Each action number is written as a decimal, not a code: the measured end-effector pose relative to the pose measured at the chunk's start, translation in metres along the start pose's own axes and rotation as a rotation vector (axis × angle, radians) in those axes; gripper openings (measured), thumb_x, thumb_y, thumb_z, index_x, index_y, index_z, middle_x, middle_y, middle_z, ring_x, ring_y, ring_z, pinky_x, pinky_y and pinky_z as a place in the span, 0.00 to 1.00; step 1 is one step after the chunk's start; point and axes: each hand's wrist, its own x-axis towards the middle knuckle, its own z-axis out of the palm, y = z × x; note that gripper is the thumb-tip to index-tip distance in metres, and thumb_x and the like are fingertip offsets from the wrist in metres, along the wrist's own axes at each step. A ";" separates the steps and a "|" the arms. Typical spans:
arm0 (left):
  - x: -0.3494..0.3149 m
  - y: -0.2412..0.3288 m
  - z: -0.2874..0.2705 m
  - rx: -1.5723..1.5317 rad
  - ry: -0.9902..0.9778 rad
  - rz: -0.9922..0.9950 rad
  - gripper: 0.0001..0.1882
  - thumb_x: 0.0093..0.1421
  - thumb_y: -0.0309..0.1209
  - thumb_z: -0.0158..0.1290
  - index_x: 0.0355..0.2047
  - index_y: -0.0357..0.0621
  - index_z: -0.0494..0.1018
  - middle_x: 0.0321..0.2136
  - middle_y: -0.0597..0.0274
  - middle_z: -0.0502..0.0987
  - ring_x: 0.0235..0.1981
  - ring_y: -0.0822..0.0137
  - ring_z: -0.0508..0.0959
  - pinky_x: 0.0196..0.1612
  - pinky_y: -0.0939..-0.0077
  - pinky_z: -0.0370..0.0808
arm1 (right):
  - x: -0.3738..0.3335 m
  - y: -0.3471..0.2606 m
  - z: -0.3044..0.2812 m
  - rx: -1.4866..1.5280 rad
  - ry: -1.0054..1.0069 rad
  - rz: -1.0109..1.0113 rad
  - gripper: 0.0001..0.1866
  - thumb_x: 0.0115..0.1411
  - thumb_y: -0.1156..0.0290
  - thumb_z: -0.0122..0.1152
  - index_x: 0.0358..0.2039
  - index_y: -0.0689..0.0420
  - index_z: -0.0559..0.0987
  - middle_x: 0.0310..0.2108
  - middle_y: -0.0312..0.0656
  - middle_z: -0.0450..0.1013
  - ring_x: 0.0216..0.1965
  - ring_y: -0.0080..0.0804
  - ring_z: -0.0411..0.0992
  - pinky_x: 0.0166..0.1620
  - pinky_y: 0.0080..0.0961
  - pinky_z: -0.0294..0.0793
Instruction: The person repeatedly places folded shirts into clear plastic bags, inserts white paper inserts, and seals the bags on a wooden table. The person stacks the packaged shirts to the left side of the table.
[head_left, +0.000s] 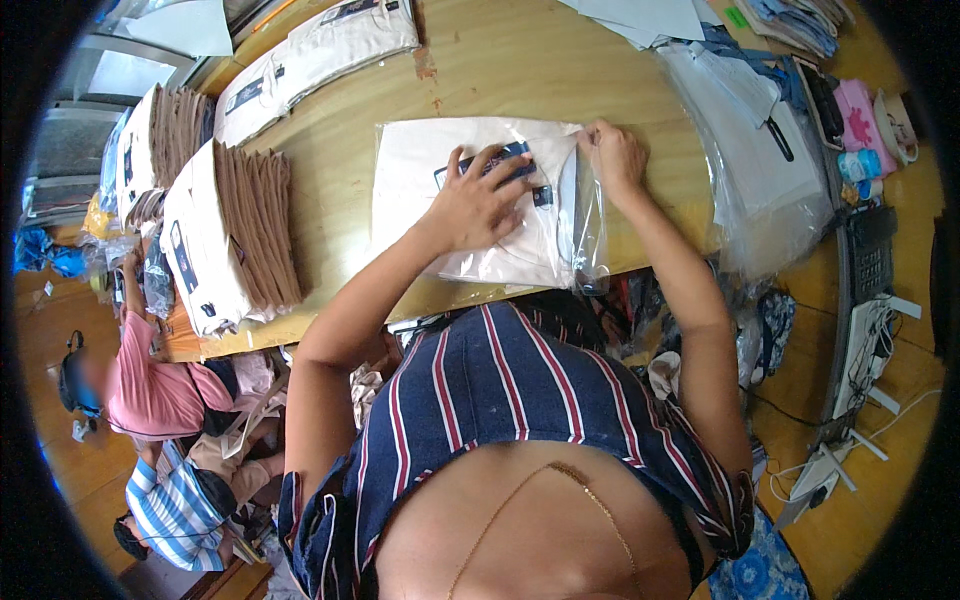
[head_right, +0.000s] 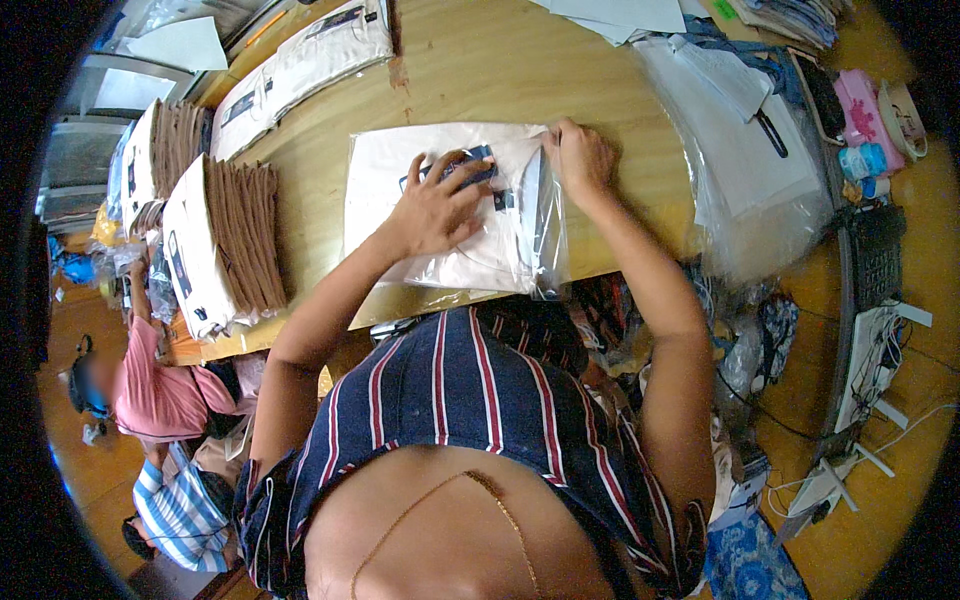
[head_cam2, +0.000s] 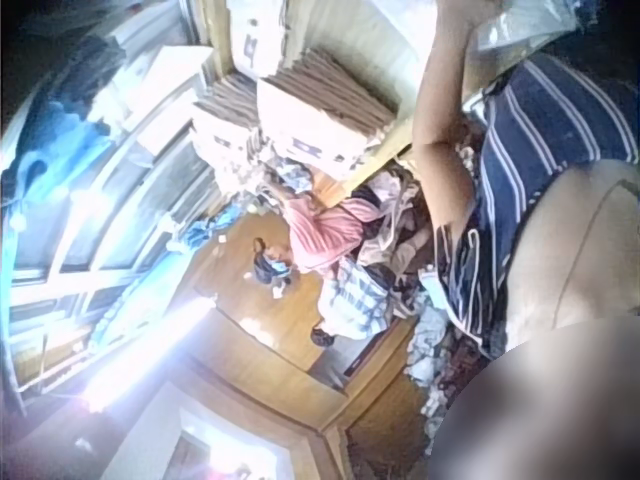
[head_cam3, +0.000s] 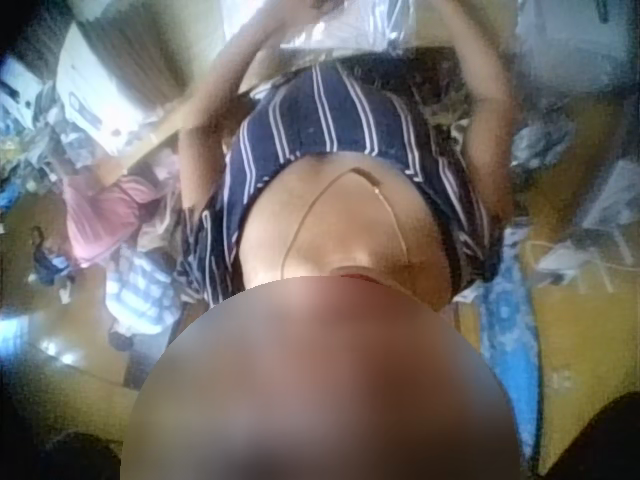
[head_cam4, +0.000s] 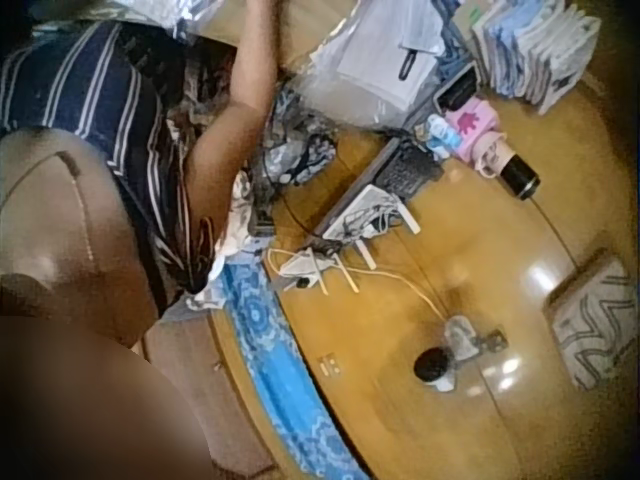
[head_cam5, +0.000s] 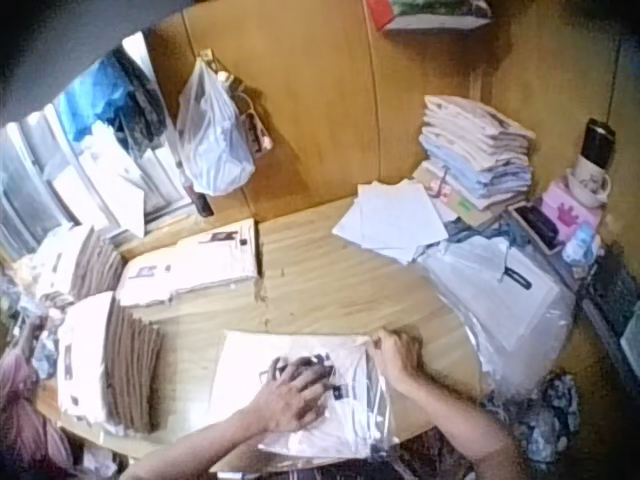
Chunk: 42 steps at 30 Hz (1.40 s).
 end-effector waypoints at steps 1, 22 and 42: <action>0.008 -0.001 0.000 0.012 -0.031 0.008 0.25 0.54 0.46 0.37 0.54 0.66 0.55 0.58 0.69 0.49 0.59 0.61 0.47 0.52 0.37 0.43 | -0.002 0.000 0.000 0.000 -0.004 -0.008 0.08 0.47 0.65 0.58 0.23 0.55 0.74 0.19 0.41 0.72 0.20 0.37 0.71 0.24 0.30 0.68; 0.020 -0.005 0.026 0.034 0.154 0.080 0.26 0.55 0.48 0.32 0.56 0.68 0.50 0.58 0.73 0.47 0.60 0.62 0.43 0.55 0.39 0.38 | -0.094 0.003 -0.059 0.559 -1.055 0.302 0.09 0.47 0.67 0.60 0.20 0.60 0.75 0.10 0.33 0.65 0.09 0.16 0.57 0.12 0.14 0.55; 0.099 -0.042 -0.106 -1.211 -0.189 0.152 0.27 0.40 0.38 0.62 0.39 0.34 0.70 0.33 0.56 0.74 0.35 0.67 0.72 0.40 0.79 0.67 | -0.186 -0.029 -0.044 1.314 -0.426 0.321 0.20 0.49 0.78 0.57 0.44 0.63 0.67 0.40 0.42 0.69 0.40 0.29 0.68 0.43 0.22 0.68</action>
